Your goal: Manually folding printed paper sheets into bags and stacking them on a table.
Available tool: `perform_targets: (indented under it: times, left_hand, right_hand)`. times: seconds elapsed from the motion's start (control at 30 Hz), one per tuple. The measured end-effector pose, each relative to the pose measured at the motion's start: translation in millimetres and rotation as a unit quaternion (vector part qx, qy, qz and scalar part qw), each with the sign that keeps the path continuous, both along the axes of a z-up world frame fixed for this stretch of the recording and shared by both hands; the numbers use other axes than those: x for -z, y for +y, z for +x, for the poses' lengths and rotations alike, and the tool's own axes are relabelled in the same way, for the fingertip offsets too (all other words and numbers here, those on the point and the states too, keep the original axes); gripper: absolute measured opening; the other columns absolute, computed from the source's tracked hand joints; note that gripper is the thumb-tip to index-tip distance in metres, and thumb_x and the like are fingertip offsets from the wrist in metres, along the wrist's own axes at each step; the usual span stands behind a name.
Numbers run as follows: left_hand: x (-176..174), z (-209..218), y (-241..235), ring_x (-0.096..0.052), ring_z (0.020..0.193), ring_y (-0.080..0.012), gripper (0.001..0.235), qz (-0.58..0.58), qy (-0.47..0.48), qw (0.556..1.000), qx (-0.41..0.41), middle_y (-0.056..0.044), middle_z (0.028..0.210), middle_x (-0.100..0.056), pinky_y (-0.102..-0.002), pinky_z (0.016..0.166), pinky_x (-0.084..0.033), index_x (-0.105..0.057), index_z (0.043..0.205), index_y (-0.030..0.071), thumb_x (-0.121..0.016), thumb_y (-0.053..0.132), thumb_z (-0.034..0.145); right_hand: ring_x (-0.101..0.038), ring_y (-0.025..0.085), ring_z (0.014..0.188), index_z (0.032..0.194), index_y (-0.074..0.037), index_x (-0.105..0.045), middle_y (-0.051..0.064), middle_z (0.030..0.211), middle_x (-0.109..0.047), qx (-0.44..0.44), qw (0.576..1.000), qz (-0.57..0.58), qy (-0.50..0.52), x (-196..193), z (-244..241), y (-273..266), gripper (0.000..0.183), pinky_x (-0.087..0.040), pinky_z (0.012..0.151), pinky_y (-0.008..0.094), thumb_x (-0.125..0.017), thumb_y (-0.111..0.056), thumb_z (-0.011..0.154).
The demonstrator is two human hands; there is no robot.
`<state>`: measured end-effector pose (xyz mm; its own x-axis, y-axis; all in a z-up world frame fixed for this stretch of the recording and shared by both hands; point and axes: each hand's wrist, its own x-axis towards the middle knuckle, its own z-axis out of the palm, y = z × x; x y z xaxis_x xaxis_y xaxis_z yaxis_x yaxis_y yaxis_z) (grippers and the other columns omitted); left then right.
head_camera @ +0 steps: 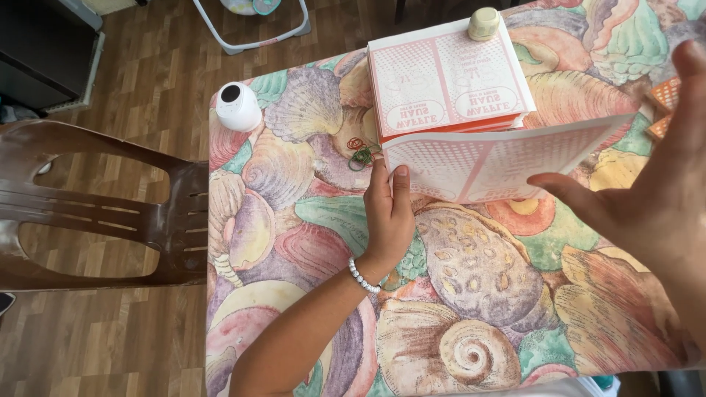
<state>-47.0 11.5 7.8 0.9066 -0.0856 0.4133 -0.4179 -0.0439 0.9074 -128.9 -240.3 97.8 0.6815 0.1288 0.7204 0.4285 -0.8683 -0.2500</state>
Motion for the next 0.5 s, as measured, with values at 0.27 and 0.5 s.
perform_targets:
  times: [0.27,0.5]
  left_hand:
    - [-0.8,-1.4,-1.5,-0.053,0.076,-0.0149,0.023,0.000,0.022,1.000,-0.006,-0.002,0.085,-0.058,-0.033,0.072,-0.044,-0.052,0.104,0.009,-0.040,0.028,0.110]
    - [-1.0,-2.4,1.0,-0.039,0.075,-0.0126,0.028,-0.002,0.031,1.000,0.001,0.000,0.080,-0.041,-0.034,0.071,-0.037,-0.044,0.093,0.010,-0.039,0.032,0.110]
  right_hand:
    - [-0.073,0.022,0.116,0.135,-0.012,-0.070,0.005,0.131,-0.076,0.087,0.938,-0.328,-0.071,-43.0,25.6,65.1,0.046,-0.053,0.104,0.035,-0.068,-0.049,0.108]
    - [-0.062,0.019,0.075,0.102,-0.019,-0.068,-0.002,0.085,-0.064,0.066,0.956,-0.287,0.003,-17.3,50.4,62.0,0.015,-0.046,0.069,0.032,-0.069,-0.024,0.116]
